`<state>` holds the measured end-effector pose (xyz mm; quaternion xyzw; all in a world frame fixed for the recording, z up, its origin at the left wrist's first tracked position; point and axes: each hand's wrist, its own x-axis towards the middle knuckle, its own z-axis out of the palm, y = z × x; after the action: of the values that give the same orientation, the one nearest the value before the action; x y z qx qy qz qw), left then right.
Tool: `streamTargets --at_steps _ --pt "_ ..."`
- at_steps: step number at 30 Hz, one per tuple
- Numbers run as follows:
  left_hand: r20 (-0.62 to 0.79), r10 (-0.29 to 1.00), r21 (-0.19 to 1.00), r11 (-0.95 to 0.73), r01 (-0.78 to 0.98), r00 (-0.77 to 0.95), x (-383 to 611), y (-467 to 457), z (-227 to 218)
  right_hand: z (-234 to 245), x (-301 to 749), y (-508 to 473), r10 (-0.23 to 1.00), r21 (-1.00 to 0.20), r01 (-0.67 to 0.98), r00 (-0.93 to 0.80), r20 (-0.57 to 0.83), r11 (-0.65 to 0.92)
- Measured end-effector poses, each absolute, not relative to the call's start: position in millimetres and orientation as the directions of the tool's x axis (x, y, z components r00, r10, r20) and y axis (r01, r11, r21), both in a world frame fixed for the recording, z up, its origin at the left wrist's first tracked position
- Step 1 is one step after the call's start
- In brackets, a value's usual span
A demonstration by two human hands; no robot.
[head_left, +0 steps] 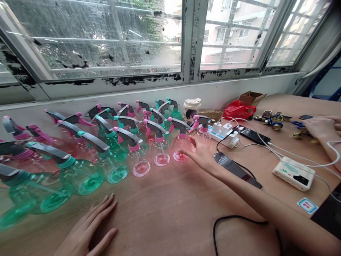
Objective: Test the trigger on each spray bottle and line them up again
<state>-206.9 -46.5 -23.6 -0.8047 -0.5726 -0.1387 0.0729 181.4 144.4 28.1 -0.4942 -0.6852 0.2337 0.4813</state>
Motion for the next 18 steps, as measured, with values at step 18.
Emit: streamTargets --at_steps 18 --pt "0.285 0.943 0.161 -0.226 0.961 0.175 -205 -46 -25 56 253 196 0.928 -0.825 0.423 -0.157 0.339 0.374"
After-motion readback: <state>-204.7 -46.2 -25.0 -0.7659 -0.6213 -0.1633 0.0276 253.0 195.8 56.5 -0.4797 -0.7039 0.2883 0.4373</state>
